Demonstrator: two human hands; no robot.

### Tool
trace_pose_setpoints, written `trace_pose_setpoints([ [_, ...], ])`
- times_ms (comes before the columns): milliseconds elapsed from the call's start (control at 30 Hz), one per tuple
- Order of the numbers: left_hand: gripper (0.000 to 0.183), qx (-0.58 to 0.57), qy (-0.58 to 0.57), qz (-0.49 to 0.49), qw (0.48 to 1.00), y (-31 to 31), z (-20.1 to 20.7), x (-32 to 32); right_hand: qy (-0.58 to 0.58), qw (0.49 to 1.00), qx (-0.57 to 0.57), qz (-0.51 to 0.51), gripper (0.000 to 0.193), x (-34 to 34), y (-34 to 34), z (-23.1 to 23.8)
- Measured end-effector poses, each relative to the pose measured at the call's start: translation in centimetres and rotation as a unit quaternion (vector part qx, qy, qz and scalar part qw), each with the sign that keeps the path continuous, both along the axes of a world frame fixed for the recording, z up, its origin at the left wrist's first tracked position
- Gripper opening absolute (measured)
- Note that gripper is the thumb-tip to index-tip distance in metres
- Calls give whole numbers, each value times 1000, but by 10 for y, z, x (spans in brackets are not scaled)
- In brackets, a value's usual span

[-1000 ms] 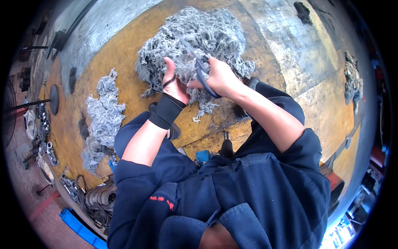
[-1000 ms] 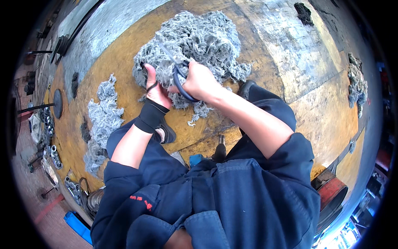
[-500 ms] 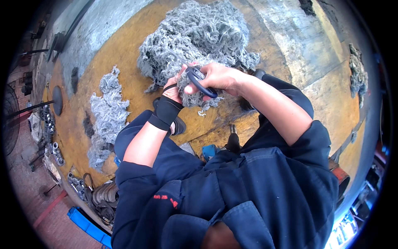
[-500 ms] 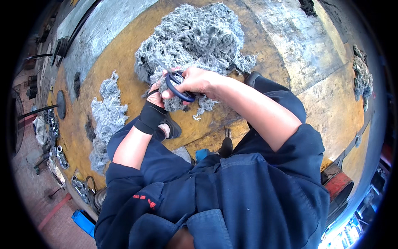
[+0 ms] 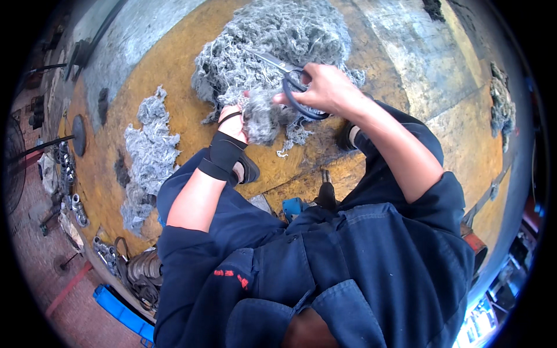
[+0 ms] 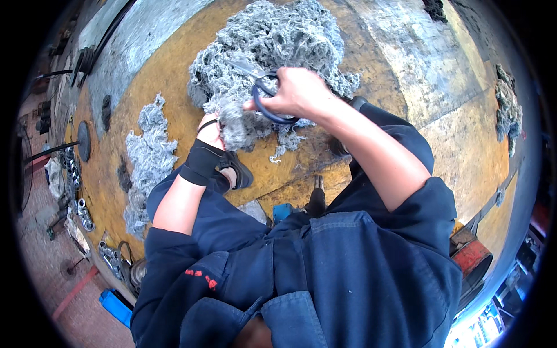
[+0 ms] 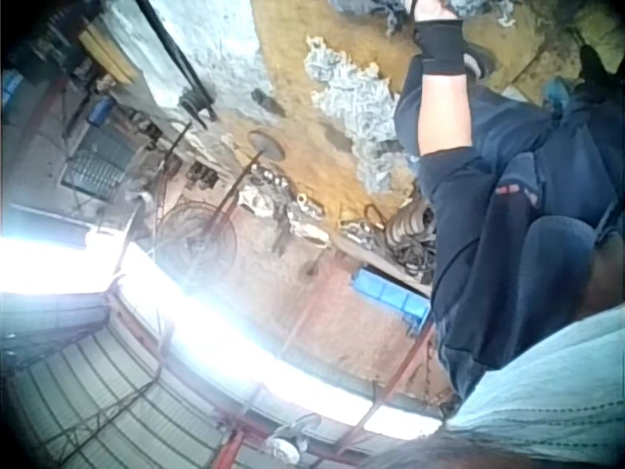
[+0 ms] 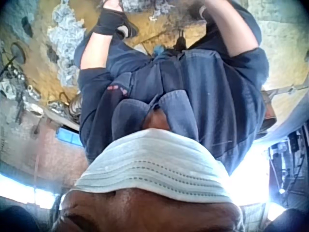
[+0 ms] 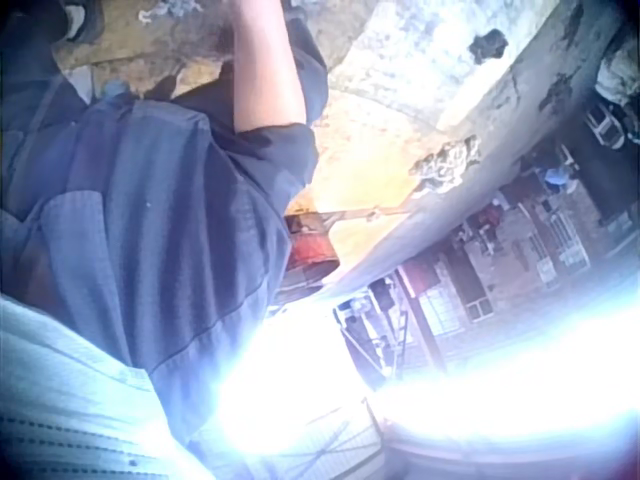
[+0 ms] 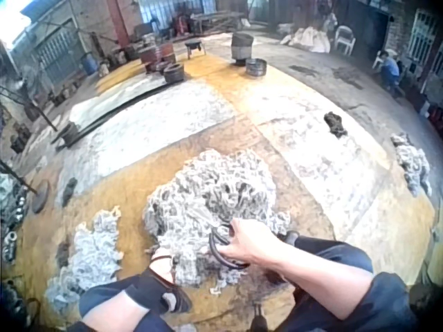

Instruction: The person cuts through tangled grey fibrous scrap material using a pair of scissors, pulling portions of the material up with one hand while snipping with the other.

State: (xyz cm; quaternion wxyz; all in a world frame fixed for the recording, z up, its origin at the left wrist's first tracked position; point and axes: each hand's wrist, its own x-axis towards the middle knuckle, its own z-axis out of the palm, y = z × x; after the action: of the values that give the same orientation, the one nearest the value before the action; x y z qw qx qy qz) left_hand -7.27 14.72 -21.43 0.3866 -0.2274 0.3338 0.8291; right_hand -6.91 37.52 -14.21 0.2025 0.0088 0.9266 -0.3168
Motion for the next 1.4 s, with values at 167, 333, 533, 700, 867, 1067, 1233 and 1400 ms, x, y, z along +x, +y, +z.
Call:
trace_pose_setpoints([
  [167,23,-38,71,-87,993,-18,-27,26,-58,991,-122,-22,76,6,-9,-13],
  [333,23,-16,26,-48,998,-25,-29,38,-156,975,-62,144,79,23,-26,-36],
  [533,52,-72,-56,43,995,-25,11,47,-147,955,-33,256,76,47,-36,-36],
  [700,39,-213,30,-156,964,-37,1,46,-55,951,68,297,72,71,-46,-28],
  [867,32,-116,31,-155,981,-45,-2,40,-38,944,79,318,75,66,-27,-30],
  [1067,30,-223,-21,-231,947,-110,-65,21,-64,958,105,258,88,45,12,-15],
  [1233,35,-452,229,-152,849,-98,-68,35,-115,986,-15,118,94,30,14,-55],
  [1400,36,-435,277,-150,844,-95,-69,38,-329,920,-212,21,94,41,-31,-68],
])
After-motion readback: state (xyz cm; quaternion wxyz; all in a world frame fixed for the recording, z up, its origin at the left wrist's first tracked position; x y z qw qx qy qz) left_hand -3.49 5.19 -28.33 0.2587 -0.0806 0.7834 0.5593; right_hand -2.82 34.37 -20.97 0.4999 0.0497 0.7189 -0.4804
